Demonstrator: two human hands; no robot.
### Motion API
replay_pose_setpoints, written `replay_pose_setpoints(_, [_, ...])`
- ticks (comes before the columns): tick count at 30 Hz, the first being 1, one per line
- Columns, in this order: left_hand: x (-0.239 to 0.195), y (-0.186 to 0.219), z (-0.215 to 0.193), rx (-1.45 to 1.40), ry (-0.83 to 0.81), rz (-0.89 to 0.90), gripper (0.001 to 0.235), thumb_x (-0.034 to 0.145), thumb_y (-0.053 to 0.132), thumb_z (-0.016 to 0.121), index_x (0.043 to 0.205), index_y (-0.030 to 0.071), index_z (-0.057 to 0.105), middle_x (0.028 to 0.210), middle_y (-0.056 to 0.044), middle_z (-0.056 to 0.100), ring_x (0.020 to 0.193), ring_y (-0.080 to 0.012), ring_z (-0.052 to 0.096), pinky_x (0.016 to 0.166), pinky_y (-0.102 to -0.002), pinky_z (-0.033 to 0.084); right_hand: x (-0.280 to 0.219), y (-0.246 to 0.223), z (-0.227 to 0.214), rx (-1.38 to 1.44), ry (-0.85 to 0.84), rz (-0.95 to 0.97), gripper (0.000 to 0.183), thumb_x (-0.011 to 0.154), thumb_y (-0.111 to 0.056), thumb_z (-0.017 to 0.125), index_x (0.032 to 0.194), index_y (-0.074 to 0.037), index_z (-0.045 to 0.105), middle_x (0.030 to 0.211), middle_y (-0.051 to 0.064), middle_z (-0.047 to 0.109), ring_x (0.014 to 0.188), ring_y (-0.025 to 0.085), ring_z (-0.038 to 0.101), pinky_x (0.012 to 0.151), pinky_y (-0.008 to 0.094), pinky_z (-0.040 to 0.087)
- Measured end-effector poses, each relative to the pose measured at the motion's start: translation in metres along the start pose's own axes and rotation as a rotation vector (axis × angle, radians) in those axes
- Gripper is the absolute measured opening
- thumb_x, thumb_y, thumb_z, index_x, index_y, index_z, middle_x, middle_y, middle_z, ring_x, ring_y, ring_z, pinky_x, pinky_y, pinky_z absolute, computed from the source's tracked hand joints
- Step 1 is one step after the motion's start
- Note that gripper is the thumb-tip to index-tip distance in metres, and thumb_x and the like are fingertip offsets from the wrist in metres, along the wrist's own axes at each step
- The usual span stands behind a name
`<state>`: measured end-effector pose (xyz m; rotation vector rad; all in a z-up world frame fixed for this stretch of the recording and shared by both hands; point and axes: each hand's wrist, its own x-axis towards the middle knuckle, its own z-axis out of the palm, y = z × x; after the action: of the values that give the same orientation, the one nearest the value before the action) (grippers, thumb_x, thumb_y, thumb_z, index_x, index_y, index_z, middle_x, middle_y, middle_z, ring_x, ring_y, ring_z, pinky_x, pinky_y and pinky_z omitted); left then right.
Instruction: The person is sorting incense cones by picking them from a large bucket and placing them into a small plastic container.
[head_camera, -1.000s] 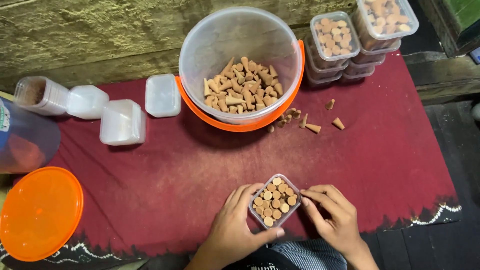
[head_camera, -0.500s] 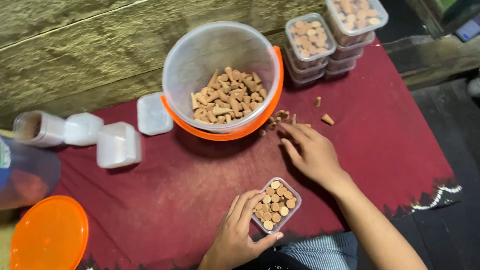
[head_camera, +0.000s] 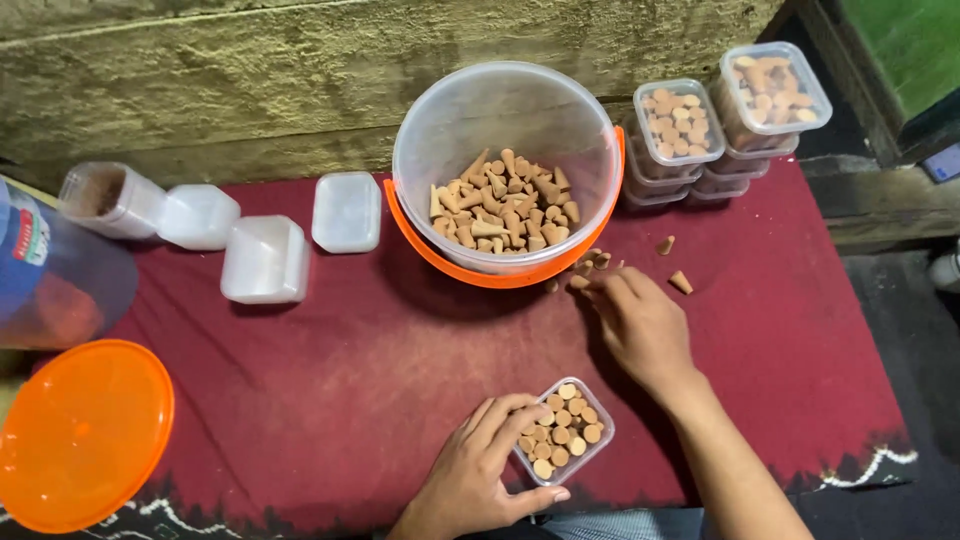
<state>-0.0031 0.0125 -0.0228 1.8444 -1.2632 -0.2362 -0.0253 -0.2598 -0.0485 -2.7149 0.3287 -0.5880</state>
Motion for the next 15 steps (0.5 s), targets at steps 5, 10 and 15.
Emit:
replay_pose_setpoints(5, [-0.002, -0.002, 0.000, 0.055, -0.058, 0.029, 0.066, 0.081, 0.043, 0.085, 0.135, 0.013, 0.061, 0.133, -0.016, 0.056, 0.115, -0.0313, 0.061, 0.092, -0.046, 0.053, -0.029, -0.016, -0.033, 0.502, 0.112, 0.107, 0.015, 0.093, -0.009, 0.072, 0.107, -0.006, 0.070, 0.100, 0.004, 0.077, 0.085, 0.012, 0.073, 0.078, 0.023, 0.059])
replay_pose_setpoints(10, [0.001, -0.007, 0.009, 0.146, -0.030, 0.093, 0.058, 0.081, 0.046, 0.085, 0.131, 0.021, 0.067, 0.133, -0.019, 0.057, 0.115, -0.0321, 0.061, 0.086, -0.047, 0.056, -0.071, -0.024, -0.050, 0.930, 0.085, 0.317, 0.013, 0.090, -0.008, 0.072, 0.101, -0.004, 0.066, 0.103, 0.013, 0.080, 0.085, 0.018, 0.079, 0.076, 0.026, 0.068])
replay_pose_setpoints(15, [0.005, 0.004, 0.000, 0.139, 0.008, 0.113, 0.050, 0.081, 0.038, 0.086, 0.123, 0.019, 0.069, 0.127, -0.017, 0.059, 0.108, -0.0317, 0.061, 0.089, -0.045, 0.053, -0.100, -0.025, -0.042, 1.021, 0.091, 0.349, 0.015, 0.096, -0.014, 0.065, 0.103, -0.002, 0.060, 0.081, 0.011, 0.070, 0.069, 0.016, 0.071, 0.067, 0.024, 0.057])
